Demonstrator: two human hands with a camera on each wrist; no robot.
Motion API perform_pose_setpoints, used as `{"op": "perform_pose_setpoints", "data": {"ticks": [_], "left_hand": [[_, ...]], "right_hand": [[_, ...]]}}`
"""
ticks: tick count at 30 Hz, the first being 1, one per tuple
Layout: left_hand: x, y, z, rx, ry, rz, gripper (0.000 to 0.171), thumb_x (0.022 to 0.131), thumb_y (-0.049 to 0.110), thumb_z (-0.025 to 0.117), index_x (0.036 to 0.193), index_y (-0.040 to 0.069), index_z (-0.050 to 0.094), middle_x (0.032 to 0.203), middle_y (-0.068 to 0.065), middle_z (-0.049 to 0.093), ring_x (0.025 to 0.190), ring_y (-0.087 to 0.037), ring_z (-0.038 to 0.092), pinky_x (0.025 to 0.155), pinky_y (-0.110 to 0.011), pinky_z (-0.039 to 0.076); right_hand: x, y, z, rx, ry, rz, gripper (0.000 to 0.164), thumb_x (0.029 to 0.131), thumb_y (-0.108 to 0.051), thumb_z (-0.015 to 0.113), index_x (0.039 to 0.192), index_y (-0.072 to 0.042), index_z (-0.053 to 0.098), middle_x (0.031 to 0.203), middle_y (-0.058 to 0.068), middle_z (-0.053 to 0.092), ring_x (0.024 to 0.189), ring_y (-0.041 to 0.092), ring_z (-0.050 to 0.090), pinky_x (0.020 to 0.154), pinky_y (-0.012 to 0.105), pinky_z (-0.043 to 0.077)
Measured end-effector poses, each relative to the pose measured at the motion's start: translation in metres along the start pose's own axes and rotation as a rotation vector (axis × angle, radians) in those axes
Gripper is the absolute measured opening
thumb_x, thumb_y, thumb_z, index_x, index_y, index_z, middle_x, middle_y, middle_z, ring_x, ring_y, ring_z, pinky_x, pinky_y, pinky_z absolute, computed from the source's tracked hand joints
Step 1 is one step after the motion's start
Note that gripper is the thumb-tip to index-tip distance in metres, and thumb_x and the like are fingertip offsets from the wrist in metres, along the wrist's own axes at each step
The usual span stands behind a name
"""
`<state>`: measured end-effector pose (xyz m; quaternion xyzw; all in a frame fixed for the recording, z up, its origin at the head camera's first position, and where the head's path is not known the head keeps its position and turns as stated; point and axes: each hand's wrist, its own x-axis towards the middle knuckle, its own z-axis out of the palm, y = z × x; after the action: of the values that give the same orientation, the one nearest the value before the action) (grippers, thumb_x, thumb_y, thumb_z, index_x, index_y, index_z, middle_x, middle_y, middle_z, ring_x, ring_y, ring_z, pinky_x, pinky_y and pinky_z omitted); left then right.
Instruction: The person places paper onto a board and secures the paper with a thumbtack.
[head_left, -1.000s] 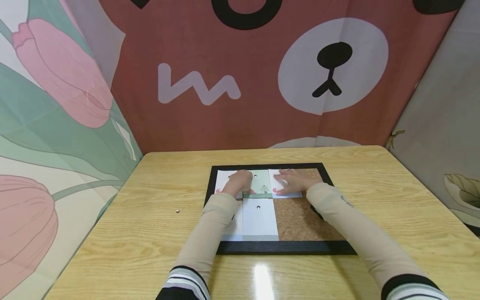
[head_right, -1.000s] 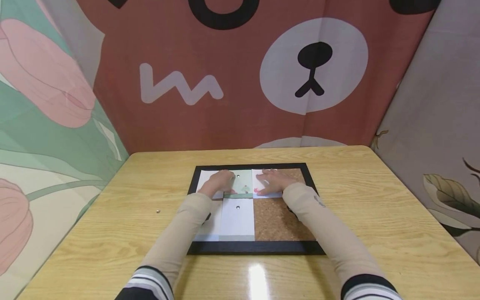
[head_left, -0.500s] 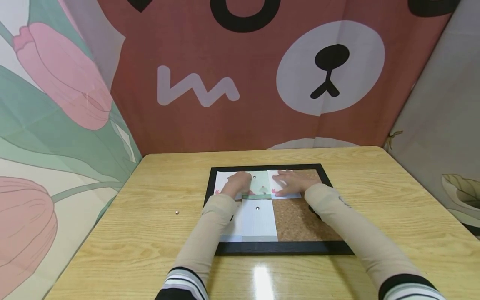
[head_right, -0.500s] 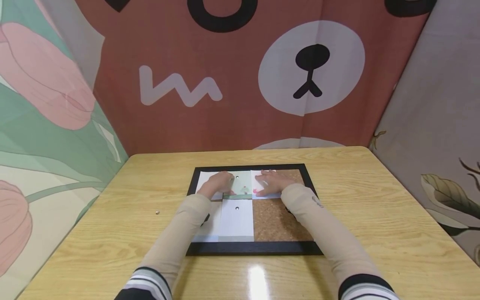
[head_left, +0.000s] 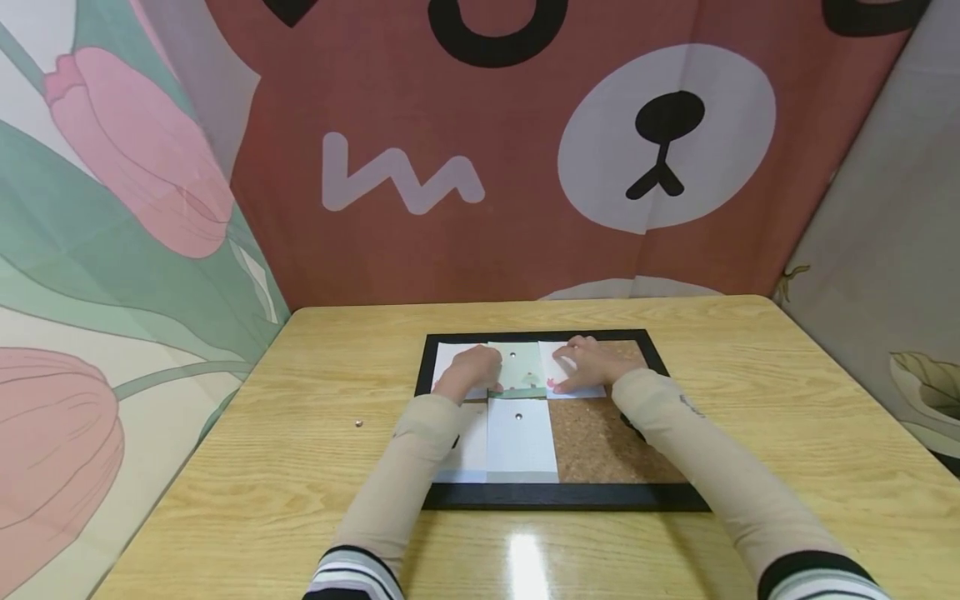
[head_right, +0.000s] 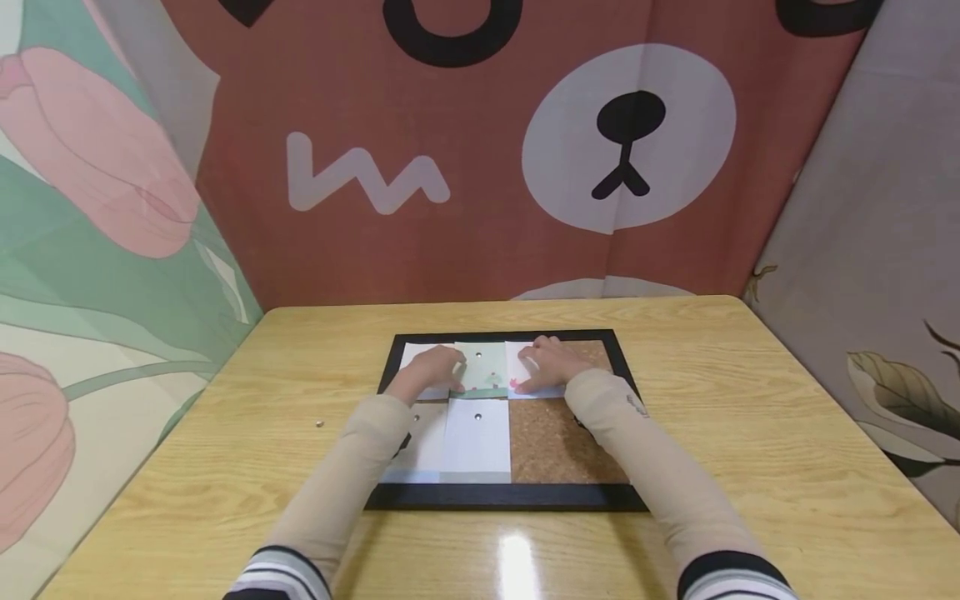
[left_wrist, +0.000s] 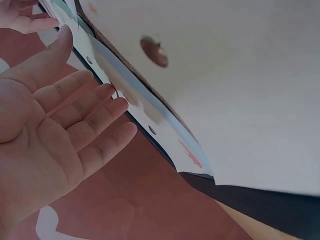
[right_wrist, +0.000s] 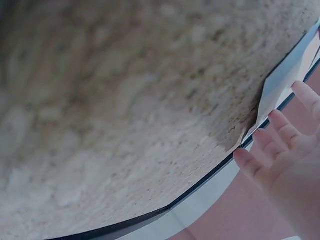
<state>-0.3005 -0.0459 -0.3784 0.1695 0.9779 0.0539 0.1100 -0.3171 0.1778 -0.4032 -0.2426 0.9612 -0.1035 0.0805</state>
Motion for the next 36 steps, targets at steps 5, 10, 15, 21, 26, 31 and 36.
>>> {"op": "perform_pose_setpoints", "data": {"ticks": [5,10,15,21,26,31,36], "left_hand": [[-0.004,-0.001,0.002,-0.045,0.012,-0.002,0.05,0.077,0.024,0.07,0.122,0.01,0.055,0.12,-0.004,0.055,0.109,-0.02,0.049,0.089,-0.036,0.039],[-0.01,-0.004,0.002,-0.059,0.026,0.001,0.05,0.078,0.023,0.07,0.123,0.01,0.054,0.123,-0.004,0.053,0.115,-0.02,0.045,0.091,-0.036,0.037],[-0.017,-0.013,0.002,-0.052,0.052,0.009,0.049,0.077,0.024,0.07,0.122,0.01,0.055,0.122,-0.004,0.054,0.113,-0.021,0.047,0.089,-0.036,0.039],[-0.024,-0.021,0.0,-0.084,0.085,0.009,0.05,0.076,0.024,0.071,0.121,0.009,0.055,0.121,-0.005,0.054,0.113,-0.022,0.047,0.092,-0.037,0.037],[-0.029,-0.023,-0.004,-0.051,0.081,-0.018,0.05,0.077,0.026,0.07,0.121,0.009,0.055,0.121,-0.006,0.055,0.112,-0.024,0.047,0.09,-0.039,0.038],[-0.033,-0.026,-0.005,-0.008,0.077,-0.066,0.048,0.077,0.027,0.07,0.119,0.009,0.056,0.119,-0.006,0.056,0.11,-0.024,0.049,0.086,-0.04,0.041],[-0.043,-0.03,-0.009,-0.016,0.086,-0.087,0.047,0.077,0.027,0.07,0.118,0.007,0.057,0.117,-0.007,0.056,0.108,-0.025,0.05,0.087,-0.039,0.041]], "right_hand": [[0.0,0.001,-0.001,-0.007,-0.008,-0.03,0.067,0.076,-0.046,0.066,0.127,-0.007,0.049,0.126,0.022,0.04,0.114,0.037,0.036,0.091,0.05,0.032],[-0.005,0.001,-0.008,0.018,-0.028,-0.084,0.052,0.082,-0.026,0.065,0.124,0.0,0.05,0.125,0.021,0.045,0.117,0.037,0.037,0.094,0.047,0.031],[-0.007,0.001,-0.009,0.036,-0.038,-0.105,0.049,0.082,-0.02,0.064,0.124,0.002,0.049,0.125,0.02,0.047,0.118,0.036,0.038,0.095,0.046,0.031],[-0.005,0.004,-0.006,0.04,-0.018,-0.079,0.05,0.081,-0.022,0.066,0.123,0.0,0.051,0.124,0.02,0.047,0.117,0.034,0.039,0.095,0.046,0.032],[-0.005,0.004,-0.005,0.039,-0.018,-0.067,0.05,0.081,-0.023,0.067,0.123,-0.001,0.051,0.125,0.019,0.047,0.117,0.034,0.039,0.095,0.047,0.031],[-0.006,0.004,-0.006,0.029,-0.017,-0.061,0.05,0.081,-0.023,0.067,0.123,-0.001,0.051,0.125,0.018,0.048,0.116,0.034,0.04,0.095,0.047,0.031],[-0.005,0.003,-0.005,0.044,-0.03,-0.033,0.051,0.081,-0.024,0.066,0.125,-0.003,0.05,0.126,0.017,0.047,0.117,0.033,0.039,0.095,0.046,0.031]]}}
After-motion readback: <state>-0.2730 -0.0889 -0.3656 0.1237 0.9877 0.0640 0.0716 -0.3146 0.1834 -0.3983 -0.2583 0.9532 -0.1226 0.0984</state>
